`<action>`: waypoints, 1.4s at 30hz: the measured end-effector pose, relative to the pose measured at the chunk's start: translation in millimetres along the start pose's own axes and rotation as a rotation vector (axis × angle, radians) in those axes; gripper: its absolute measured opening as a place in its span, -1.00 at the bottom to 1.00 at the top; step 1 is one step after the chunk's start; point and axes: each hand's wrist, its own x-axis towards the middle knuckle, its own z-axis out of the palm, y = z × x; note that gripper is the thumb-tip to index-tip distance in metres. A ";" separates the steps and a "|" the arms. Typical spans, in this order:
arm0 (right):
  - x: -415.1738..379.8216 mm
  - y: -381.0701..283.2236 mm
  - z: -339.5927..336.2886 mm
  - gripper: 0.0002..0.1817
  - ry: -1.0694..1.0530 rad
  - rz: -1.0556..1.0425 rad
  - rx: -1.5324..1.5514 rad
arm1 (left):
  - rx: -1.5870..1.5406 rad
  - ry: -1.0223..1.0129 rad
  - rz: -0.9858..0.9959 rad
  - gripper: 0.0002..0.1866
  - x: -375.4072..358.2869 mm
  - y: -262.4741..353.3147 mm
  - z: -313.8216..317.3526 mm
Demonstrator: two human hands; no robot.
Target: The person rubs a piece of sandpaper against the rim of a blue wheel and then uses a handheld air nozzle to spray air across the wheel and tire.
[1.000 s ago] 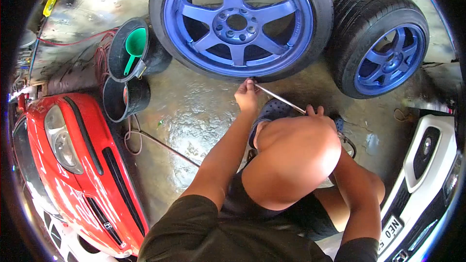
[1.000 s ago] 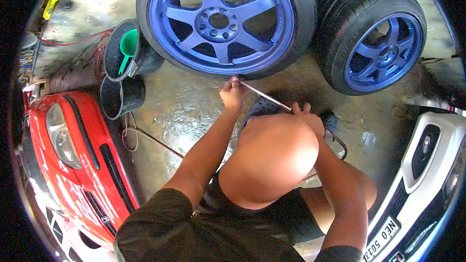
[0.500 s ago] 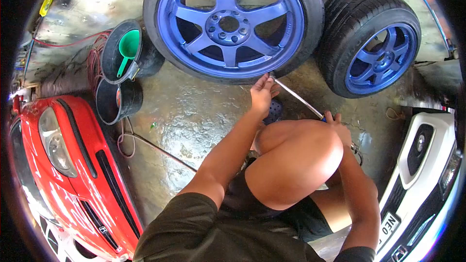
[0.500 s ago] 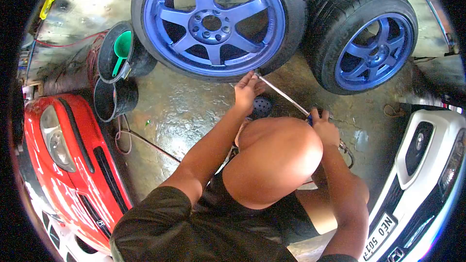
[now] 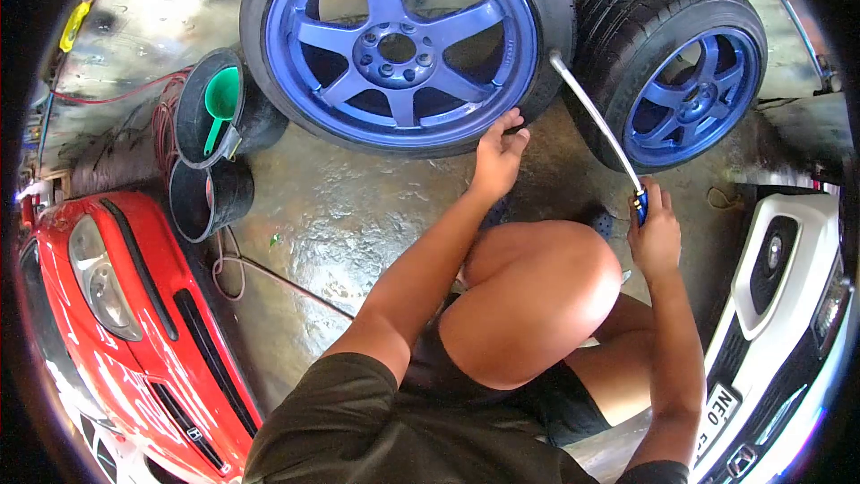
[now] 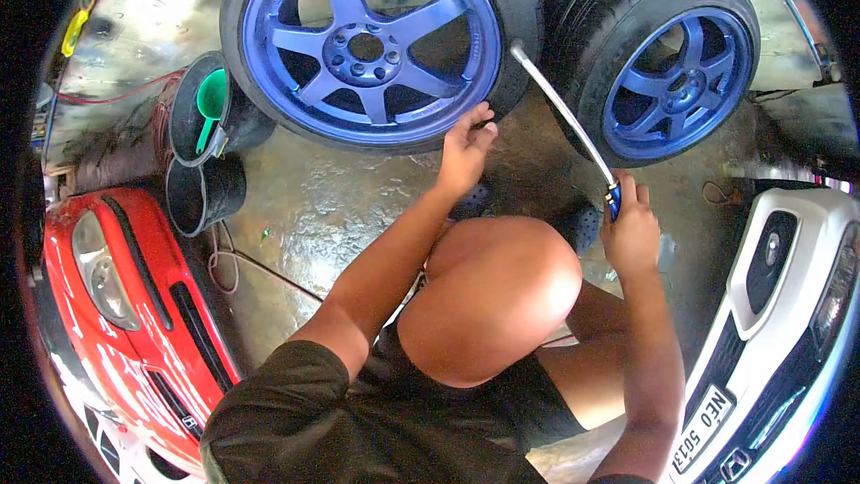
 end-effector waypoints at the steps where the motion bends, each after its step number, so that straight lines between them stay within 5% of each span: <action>1: 2.8 0.0 0.2 -0.41 0.016 -0.011 0.018 | 0.029 0.013 0.007 -0.45 1.2 5.5 1.2; 11: -5.7 15.9 44.3 -0.37 -0.107 0.009 -0.008 | 0.805 0.162 0.348 -0.68 -12.6 -16.1 -62.1; 15: -13.4 20.0 68.7 -0.42 -0.194 -0.007 0.054 | 0.960 0.323 0.334 -0.65 -36.1 -37.3 -107.8; 26: -26.3 26.2 131.2 -0.40 -0.202 0.036 0.156 | 1.625 0.225 0.310 -0.41 -42.3 -12.4 -266.3; 33: -30.6 24.4 163.4 -0.26 -0.410 -0.200 0.025 | 1.422 0.487 0.274 -0.15 -36.3 8.9 -283.1; 37: -7.4 -55.9 147.3 -0.22 -0.603 -0.167 0.015 | 1.343 0.446 0.185 0.19 -37.2 0.6 -273.3; 42: 9.8 -91.8 190.1 -0.25 -0.656 -0.246 -0.058 | 1.460 0.306 0.093 0.26 -38.6 -5.3 -268.1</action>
